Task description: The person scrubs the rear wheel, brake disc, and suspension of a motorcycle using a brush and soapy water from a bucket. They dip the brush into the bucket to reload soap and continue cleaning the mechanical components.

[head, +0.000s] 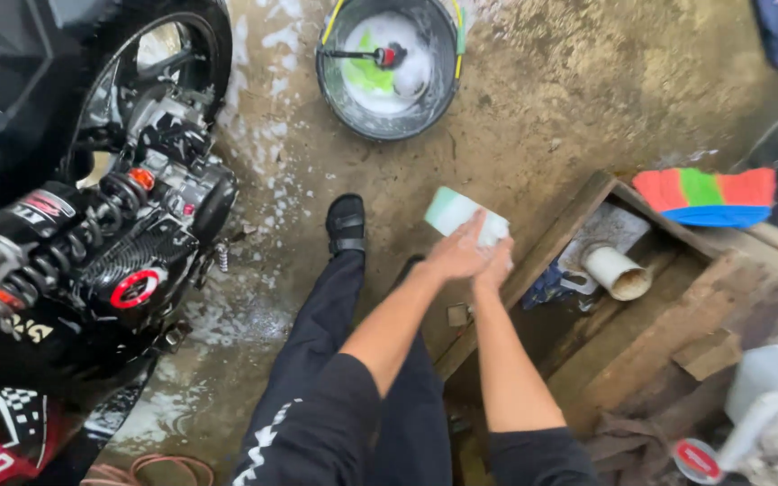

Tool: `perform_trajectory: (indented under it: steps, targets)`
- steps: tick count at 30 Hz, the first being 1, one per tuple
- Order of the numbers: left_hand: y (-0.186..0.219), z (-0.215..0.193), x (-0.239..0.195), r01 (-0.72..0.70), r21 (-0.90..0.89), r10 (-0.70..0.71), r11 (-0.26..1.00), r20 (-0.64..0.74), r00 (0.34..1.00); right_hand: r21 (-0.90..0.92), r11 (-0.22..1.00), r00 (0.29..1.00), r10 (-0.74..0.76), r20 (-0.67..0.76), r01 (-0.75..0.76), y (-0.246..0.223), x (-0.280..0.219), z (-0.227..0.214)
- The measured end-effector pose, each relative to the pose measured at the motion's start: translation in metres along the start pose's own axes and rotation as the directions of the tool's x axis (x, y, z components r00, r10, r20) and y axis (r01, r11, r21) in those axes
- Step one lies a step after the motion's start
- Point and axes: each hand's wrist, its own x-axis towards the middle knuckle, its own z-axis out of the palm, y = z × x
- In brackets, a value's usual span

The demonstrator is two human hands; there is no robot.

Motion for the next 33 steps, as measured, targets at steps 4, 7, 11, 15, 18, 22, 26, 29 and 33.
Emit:
perform_trajectory:
  steps: [4, 7, 11, 15, 18, 22, 26, 29, 33]
  targets:
    - [-0.039, 0.098, 0.054, 0.051, -0.075, -0.046, 0.996, 0.068, 0.997, -0.477, 0.877, 0.985, -0.124, -0.119, 0.052, 0.175, 0.135, -0.032]
    - [-0.093, 0.148, 0.099, 0.127, -0.028, -0.125, 0.992, 0.060, 0.990, -0.604, 0.797, 0.981, -0.119, -0.151, 0.004, 0.217, 0.163, -0.043]
    - [-0.150, 0.144, 0.126, 0.215, -0.140, -0.228, 0.966, -0.087, 0.970, -0.660, 0.738, 0.968, -0.042, -0.249, -0.138, 0.235, 0.169, -0.074]
    - [-0.190, 0.102, 0.122, 0.405, -0.157, -0.429, 0.901, -0.182, 0.885, -0.583, 0.808, 0.973, -0.059, -0.224, -0.085, 0.271, 0.184, -0.088]
    - [-0.188, 0.068, 0.105, 0.386, -0.119, -0.404, 0.915, -0.287, 0.869, -0.575, 0.806, 0.972, 0.001, -0.234, -0.139, 0.271, 0.184, -0.085]
    - [-0.157, 0.038, 0.076, 0.272, -0.112, -0.293, 0.956, -0.430, 0.854, -0.853, 0.515, 0.984, -0.091, -0.154, -0.086, 0.209, 0.158, -0.074]
    - [-0.086, -0.022, 0.013, 0.246, -0.003, -0.216, 0.969, -0.492, 0.844, -0.479, 0.298, 0.506, -0.767, 0.395, 0.825, 0.180, 0.199, -0.020]
    - [-0.083, -0.051, 0.007, 0.234, -0.051, -0.228, 0.971, -0.496, 0.838, -0.354, 0.341, 0.487, -0.495, 0.719, 0.871, 0.037, 0.113, 0.033]
    - [-0.077, -0.101, -0.008, 0.172, -0.119, -0.209, 0.978, -0.582, 0.786, -0.346, 0.250, 0.424, -0.432, 0.795, 0.904, -0.091, 0.046, 0.107]
